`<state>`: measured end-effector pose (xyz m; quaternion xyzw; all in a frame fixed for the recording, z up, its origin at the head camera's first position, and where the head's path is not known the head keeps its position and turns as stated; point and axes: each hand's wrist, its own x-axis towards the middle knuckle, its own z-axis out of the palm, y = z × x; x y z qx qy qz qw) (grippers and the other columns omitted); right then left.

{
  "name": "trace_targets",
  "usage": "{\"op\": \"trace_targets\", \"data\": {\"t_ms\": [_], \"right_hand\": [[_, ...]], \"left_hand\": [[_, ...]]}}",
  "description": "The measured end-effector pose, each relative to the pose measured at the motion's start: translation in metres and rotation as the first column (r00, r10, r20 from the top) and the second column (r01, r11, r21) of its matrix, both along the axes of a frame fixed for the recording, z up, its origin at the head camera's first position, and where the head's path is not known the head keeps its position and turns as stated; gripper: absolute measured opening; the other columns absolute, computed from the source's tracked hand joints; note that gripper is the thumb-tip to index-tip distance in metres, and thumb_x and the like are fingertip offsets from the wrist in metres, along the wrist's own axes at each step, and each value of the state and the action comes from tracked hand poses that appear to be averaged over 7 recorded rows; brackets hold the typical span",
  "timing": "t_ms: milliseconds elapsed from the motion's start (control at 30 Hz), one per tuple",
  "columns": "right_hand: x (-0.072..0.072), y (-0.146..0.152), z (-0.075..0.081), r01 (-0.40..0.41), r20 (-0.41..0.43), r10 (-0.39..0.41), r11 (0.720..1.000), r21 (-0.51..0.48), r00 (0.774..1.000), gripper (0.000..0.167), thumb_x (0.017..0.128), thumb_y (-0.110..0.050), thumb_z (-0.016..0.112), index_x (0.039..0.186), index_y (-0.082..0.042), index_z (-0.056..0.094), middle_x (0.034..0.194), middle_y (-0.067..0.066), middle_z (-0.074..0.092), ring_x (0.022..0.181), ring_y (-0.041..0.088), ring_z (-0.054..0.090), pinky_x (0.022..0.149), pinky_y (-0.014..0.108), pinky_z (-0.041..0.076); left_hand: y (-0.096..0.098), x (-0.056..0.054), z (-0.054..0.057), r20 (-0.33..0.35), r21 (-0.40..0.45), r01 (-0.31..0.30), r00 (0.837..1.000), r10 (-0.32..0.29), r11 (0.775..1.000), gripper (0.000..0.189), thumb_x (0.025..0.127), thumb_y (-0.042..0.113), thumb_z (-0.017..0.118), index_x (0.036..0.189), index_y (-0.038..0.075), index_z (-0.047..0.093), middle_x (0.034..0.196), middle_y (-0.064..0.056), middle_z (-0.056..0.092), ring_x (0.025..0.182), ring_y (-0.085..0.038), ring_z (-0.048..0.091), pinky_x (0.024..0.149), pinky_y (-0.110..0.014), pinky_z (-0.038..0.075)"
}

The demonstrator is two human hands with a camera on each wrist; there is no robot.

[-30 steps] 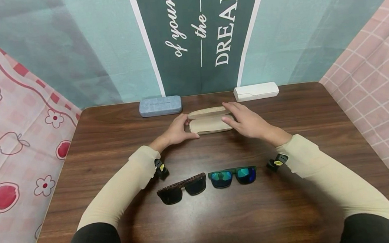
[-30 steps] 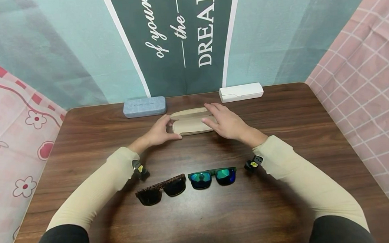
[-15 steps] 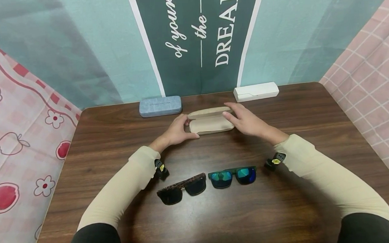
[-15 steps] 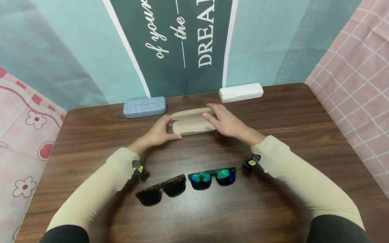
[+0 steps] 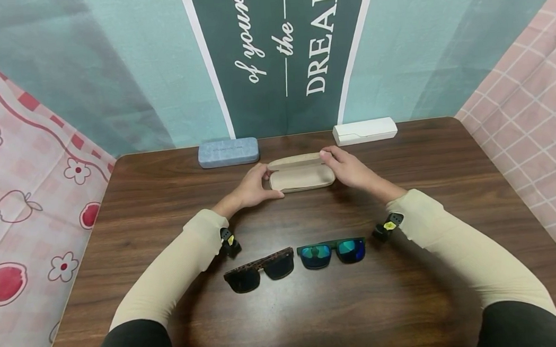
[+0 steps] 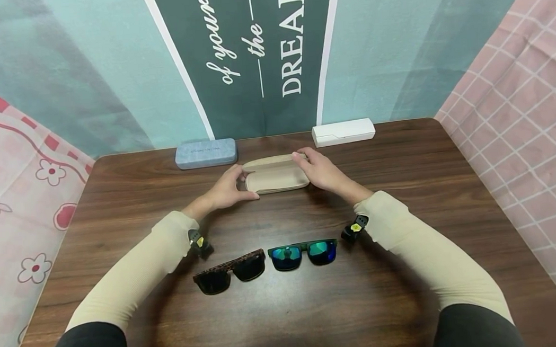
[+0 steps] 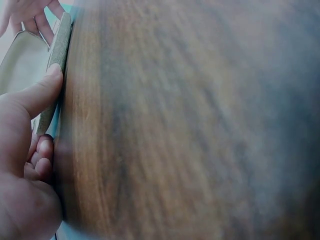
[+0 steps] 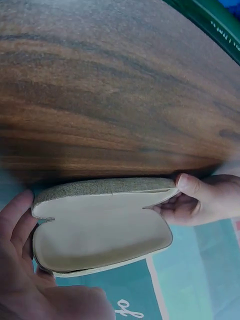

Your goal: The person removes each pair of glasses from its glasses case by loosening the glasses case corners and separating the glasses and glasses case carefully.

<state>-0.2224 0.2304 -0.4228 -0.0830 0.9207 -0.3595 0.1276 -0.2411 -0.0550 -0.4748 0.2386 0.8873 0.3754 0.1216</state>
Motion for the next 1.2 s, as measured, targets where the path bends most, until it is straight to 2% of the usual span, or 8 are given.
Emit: {"op": "trace_targets", "data": {"t_ms": [133, 233, 367, 500, 767, 967, 1200], "right_hand": [[-0.003, 0.001, -0.001, 0.025, 0.086, -0.016, 0.995, -0.096, 0.996, 0.072, 0.109, -0.053, 0.027, 0.154, 0.002, 0.032, 0.154, 0.026, 0.039, 0.14, 0.039, 0.041, 0.113, 0.056, 0.036], [-0.006, 0.002, -0.003, 0.051, 0.154, -0.02, 0.979, -0.199, 0.988, 0.071, 0.11, -0.05, 0.028, 0.153, 0.006, 0.031, 0.151, 0.029, 0.039, 0.137, 0.04, 0.044, 0.107, 0.055, 0.043], [-0.009, 0.004, -0.006, 0.088, 0.201, -0.032, 0.958, -0.273, 0.979, 0.069, 0.111, -0.047, 0.028, 0.153, 0.008, 0.029, 0.15, 0.03, 0.038, 0.136, 0.041, 0.044, 0.106, 0.054, 0.044], [-0.011, 0.005, -0.008, 0.105, 0.228, -0.036, 0.949, -0.297, 0.973, 0.068, 0.111, -0.046, 0.028, 0.153, 0.008, 0.028, 0.151, 0.03, 0.038, 0.136, 0.041, 0.043, 0.107, 0.055, 0.043], [-0.014, 0.007, -0.009, 0.116, 0.261, -0.028, 0.937, -0.331, 0.965, 0.062, 0.112, -0.039, 0.032, 0.153, 0.008, 0.029, 0.15, 0.03, 0.039, 0.138, 0.041, 0.042, 0.108, 0.055, 0.042], [-0.015, 0.008, -0.011, 0.103, 0.257, -0.013, 0.935, -0.34, 0.966, 0.06, 0.112, -0.036, 0.033, 0.153, 0.009, 0.03, 0.15, 0.03, 0.04, 0.137, 0.04, 0.042, 0.109, 0.055, 0.041], [-0.015, 0.01, -0.01, 0.102, 0.259, -0.008, 0.93, -0.352, 0.966, 0.057, 0.112, -0.035, 0.038, 0.15, 0.007, 0.036, 0.149, 0.028, 0.041, 0.137, 0.039, 0.043, 0.11, 0.055, 0.04]], "left_hand": [[0.0, 0.001, 0.0, 0.001, 0.003, -0.002, 1.0, 0.002, 1.0, 0.057, 0.083, 0.027, 0.087, 0.122, 0.001, 0.056, 0.109, -0.012, 0.051, 0.101, -0.025, 0.045, 0.091, -0.037, 0.04], [0.0, 0.001, -0.002, -0.006, 0.008, -0.004, 1.0, 0.004, 1.0, 0.059, 0.082, 0.027, 0.088, 0.124, 0.001, 0.056, 0.109, -0.011, 0.052, 0.101, -0.025, 0.046, 0.091, -0.037, 0.04], [0.0, 0.0, -0.003, -0.019, 0.016, -0.002, 1.0, 0.002, 1.0, 0.063, 0.081, 0.027, 0.089, 0.128, 0.0, 0.056, 0.11, -0.012, 0.053, 0.102, -0.026, 0.047, 0.092, -0.038, 0.041], [0.0, 0.001, -0.003, -0.022, 0.018, 0.001, 1.0, 0.0, 1.0, 0.067, 0.081, 0.026, 0.089, 0.133, 0.0, 0.056, 0.113, -0.013, 0.054, 0.104, -0.026, 0.048, 0.094, -0.039, 0.042], [0.0, 0.001, -0.005, -0.022, 0.017, 0.001, 1.0, -0.001, 1.0, 0.058, 0.081, 0.026, 0.089, 0.122, 0.0, 0.056, 0.108, -0.012, 0.052, 0.101, -0.026, 0.046, 0.091, -0.038, 0.04], [0.0, 0.001, -0.005, -0.028, 0.025, 0.001, 1.0, -0.001, 1.0, 0.059, 0.081, 0.025, 0.089, 0.123, 0.0, 0.057, 0.109, -0.012, 0.053, 0.102, -0.026, 0.047, 0.092, -0.038, 0.041], [0.001, 0.0, -0.005, -0.047, 0.024, -0.003, 0.999, 0.004, 1.0, 0.055, 0.079, 0.025, 0.09, 0.116, 0.0, 0.057, 0.105, -0.012, 0.052, 0.099, -0.026, 0.047, 0.091, -0.038, 0.041]]}}
